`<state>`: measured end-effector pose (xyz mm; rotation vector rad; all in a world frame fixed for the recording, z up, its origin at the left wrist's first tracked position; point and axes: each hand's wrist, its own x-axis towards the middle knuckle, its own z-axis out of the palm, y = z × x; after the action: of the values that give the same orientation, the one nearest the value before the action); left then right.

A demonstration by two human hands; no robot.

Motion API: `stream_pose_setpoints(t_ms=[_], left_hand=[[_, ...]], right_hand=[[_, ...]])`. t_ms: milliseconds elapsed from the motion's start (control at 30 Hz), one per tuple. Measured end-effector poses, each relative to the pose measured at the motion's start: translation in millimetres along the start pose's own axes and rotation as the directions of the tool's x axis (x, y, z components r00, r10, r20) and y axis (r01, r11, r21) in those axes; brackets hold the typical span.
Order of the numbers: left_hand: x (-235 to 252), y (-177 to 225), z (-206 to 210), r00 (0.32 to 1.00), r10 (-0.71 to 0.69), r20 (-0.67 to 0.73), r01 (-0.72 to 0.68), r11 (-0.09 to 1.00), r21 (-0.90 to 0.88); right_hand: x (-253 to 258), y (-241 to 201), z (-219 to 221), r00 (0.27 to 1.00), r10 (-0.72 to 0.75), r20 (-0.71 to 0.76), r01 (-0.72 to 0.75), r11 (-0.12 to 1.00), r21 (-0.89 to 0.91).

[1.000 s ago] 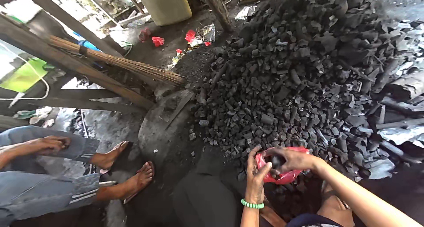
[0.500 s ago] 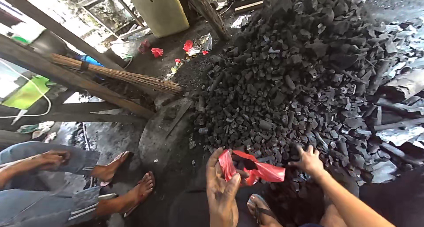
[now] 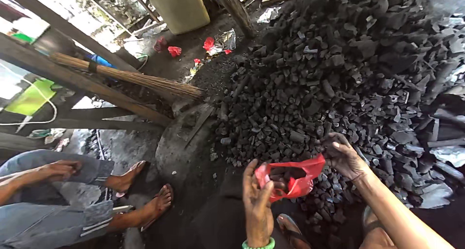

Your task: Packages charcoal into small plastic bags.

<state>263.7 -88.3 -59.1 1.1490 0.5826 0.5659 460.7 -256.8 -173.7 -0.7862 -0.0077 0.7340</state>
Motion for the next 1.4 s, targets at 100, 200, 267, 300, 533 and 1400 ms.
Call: stream_pose_setpoints(t_ms=[100,200,267,300,533,1400], left_hand=[[7.6,-20.4,4.0,0.994,-0.113,0.007,0.113,0.991,-0.072],[14.0,-25.2,1.7,0.992,-0.120,0.023,0.122,0.985,-0.125],[17.0,-26.6,0.2,0.992,-0.124,0.025,0.127,0.982,-0.137],[18.1,-28.1,-1.2,0.992,-0.123,0.034,0.126,0.981,-0.146],[24.5,-34.9,-15.4,0.989,-0.131,0.065,0.143,0.959,-0.246],[-3.6,-26.0,-19.9,0.948,-0.167,0.271,0.175,0.985,-0.005]], right_hand=[[0.3,6.1,31.6,0.954,0.041,0.297,-0.010,0.994,-0.108],[4.6,27.1,50.7,0.846,0.370,0.383,0.123,0.564,-0.817],[14.0,35.7,68.2,0.749,0.627,0.214,0.272,0.004,-0.962],[19.3,35.1,73.9,0.733,0.658,0.172,0.299,-0.085,-0.950],[97.0,23.1,66.1,0.972,0.143,0.185,0.217,-0.251,-0.943],[10.8,59.5,89.0,0.824,0.564,-0.061,0.238,-0.440,-0.866]])
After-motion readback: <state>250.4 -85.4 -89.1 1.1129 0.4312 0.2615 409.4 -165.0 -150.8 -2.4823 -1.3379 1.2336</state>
